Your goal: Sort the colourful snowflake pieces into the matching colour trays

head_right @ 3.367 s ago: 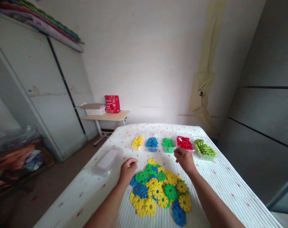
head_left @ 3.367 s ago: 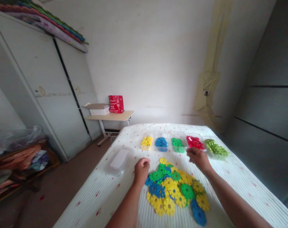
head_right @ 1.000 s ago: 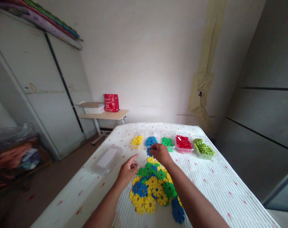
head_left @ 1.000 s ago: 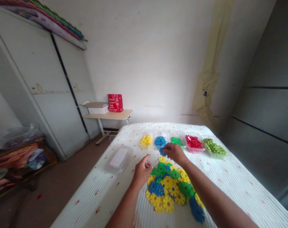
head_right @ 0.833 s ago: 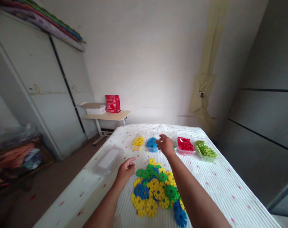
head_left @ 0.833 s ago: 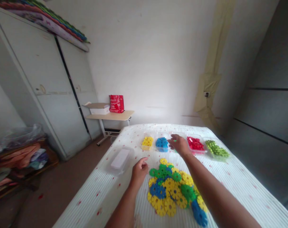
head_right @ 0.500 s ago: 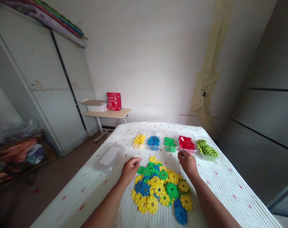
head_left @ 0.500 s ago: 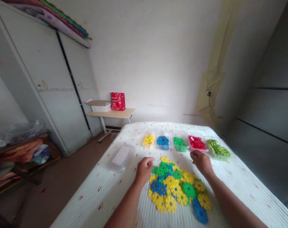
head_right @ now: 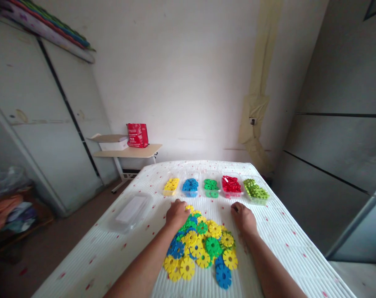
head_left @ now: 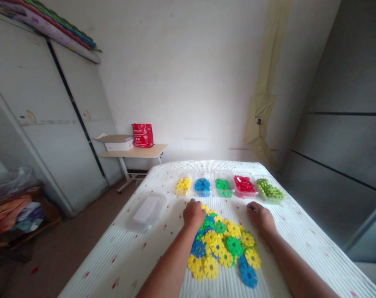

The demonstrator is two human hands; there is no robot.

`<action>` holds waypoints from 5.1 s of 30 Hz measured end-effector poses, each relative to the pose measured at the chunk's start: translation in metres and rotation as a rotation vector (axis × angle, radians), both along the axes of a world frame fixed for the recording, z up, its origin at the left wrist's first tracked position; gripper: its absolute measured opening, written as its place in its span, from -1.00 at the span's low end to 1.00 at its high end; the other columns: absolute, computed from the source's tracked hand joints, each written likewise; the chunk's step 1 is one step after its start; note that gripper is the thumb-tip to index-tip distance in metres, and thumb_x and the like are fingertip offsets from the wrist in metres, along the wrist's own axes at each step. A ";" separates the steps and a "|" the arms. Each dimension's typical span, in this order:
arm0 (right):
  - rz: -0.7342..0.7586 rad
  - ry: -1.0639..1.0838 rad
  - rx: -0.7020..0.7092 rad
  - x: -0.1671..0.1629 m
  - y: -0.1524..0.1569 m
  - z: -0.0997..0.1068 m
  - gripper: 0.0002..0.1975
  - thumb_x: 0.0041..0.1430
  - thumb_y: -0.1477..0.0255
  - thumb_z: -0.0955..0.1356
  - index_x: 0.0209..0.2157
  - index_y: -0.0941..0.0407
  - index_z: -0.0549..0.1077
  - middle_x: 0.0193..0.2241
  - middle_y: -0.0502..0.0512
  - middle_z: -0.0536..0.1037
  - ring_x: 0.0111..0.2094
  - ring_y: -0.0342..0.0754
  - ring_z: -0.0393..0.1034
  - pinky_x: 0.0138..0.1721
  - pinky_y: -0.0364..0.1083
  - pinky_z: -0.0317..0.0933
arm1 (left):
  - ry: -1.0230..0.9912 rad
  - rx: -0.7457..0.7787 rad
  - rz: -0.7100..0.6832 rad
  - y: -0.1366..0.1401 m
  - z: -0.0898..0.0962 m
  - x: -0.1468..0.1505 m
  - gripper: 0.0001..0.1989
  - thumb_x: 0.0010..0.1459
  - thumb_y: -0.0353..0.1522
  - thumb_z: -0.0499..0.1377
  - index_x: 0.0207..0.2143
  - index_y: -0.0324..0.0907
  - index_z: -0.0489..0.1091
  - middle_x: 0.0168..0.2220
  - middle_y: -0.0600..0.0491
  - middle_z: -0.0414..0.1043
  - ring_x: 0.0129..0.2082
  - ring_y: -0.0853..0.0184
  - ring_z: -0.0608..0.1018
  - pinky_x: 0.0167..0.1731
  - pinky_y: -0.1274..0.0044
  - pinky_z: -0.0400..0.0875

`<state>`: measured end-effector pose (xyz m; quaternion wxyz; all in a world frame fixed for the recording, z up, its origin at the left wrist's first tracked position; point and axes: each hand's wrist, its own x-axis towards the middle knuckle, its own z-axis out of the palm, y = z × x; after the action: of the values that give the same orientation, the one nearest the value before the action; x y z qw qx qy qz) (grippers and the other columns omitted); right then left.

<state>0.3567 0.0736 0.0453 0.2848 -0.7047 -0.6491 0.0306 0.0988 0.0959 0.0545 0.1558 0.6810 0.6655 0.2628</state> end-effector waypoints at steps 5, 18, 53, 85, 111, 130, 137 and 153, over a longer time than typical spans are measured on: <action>0.006 0.007 0.016 0.003 0.001 -0.005 -0.78 0.03 0.41 0.18 -0.44 0.09 0.44 -0.44 0.07 0.55 -0.40 -0.07 0.42 -0.39 -0.17 0.16 | -0.014 -0.012 0.009 -0.001 0.008 0.003 -0.85 -0.07 -0.46 0.12 -0.36 -0.13 0.37 -0.33 0.03 0.42 -0.23 0.25 0.45 -0.28 0.50 0.22; 0.022 0.007 0.032 0.002 0.000 -0.006 -0.77 0.03 0.41 0.18 -0.41 0.12 0.45 -0.42 0.09 0.55 -0.38 -0.05 0.42 -0.38 -0.17 0.16 | -0.175 -0.123 -0.630 -0.028 0.022 0.050 -0.63 -0.20 -0.52 0.12 -0.28 -0.14 0.52 -0.38 0.07 0.55 -0.38 0.31 0.51 -0.38 0.57 0.33; 0.048 0.022 -0.002 0.002 -0.001 -0.006 -0.81 0.03 0.48 0.18 -0.40 0.13 0.41 -0.38 0.11 0.52 -0.36 -0.06 0.39 -0.33 -0.16 0.15 | -0.792 0.082 0.187 0.060 0.043 -0.063 -0.60 -0.25 -0.55 0.21 -0.23 -0.28 0.42 -0.48 0.09 0.48 -0.55 0.43 0.52 -0.53 0.64 0.39; 0.527 0.112 -0.123 -0.081 -0.033 0.026 -0.87 -0.09 0.50 0.32 -0.39 0.13 0.41 -0.38 0.03 0.44 -0.31 -0.09 0.27 -0.27 -0.14 0.13 | -0.348 0.190 0.113 -0.020 -0.022 -0.073 -0.81 -0.06 -0.48 0.03 -0.46 -0.17 0.44 -0.56 0.11 0.48 -0.43 0.35 0.53 -0.35 0.58 0.36; 0.665 -0.130 -0.425 -0.059 -0.065 0.055 -0.76 -0.30 0.57 0.36 -0.45 0.10 0.39 -0.39 -0.04 0.40 -0.41 -0.16 0.23 -0.50 -0.22 -0.08 | -0.368 0.202 0.111 -0.015 -0.032 -0.074 -0.79 -0.06 -0.48 0.02 -0.45 -0.17 0.45 -0.46 0.10 0.51 -0.44 0.38 0.54 -0.38 0.60 0.38; 0.655 -0.142 -0.435 -0.053 -0.061 0.042 -0.83 -0.30 0.62 0.30 -0.54 0.14 0.34 -0.46 -0.03 0.36 -0.47 -0.19 0.17 -0.55 -0.22 -0.09 | -0.351 0.205 0.113 -0.019 -0.026 -0.073 -0.80 -0.08 -0.47 0.04 -0.46 -0.16 0.45 -0.52 0.11 0.50 -0.43 0.36 0.53 -0.35 0.58 0.37; 0.661 -0.156 -0.431 -0.059 -0.073 0.054 -0.79 -0.35 0.65 0.29 -0.54 0.14 0.32 -0.40 0.02 0.37 -0.44 -0.16 0.22 -0.52 -0.21 -0.04 | -0.347 0.211 0.103 -0.018 -0.028 -0.073 -0.79 -0.08 -0.47 0.02 -0.45 -0.17 0.45 -0.52 0.10 0.49 -0.44 0.35 0.53 -0.35 0.57 0.37; 0.736 -0.097 -0.472 -0.060 -0.080 0.063 -0.76 -0.29 0.64 0.28 -0.47 0.12 0.40 -0.54 -0.07 0.41 -0.51 -0.20 0.23 -0.57 -0.23 -0.09 | -0.307 0.209 0.082 -0.017 -0.027 -0.073 -0.80 -0.06 -0.50 0.03 -0.45 -0.19 0.44 -0.49 0.08 0.49 -0.41 0.36 0.52 -0.33 0.57 0.36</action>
<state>0.2971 -0.0064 0.1087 0.0553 -0.4728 -0.8448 0.2444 0.0258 0.0787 0.0271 0.1729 0.6175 0.6303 0.4376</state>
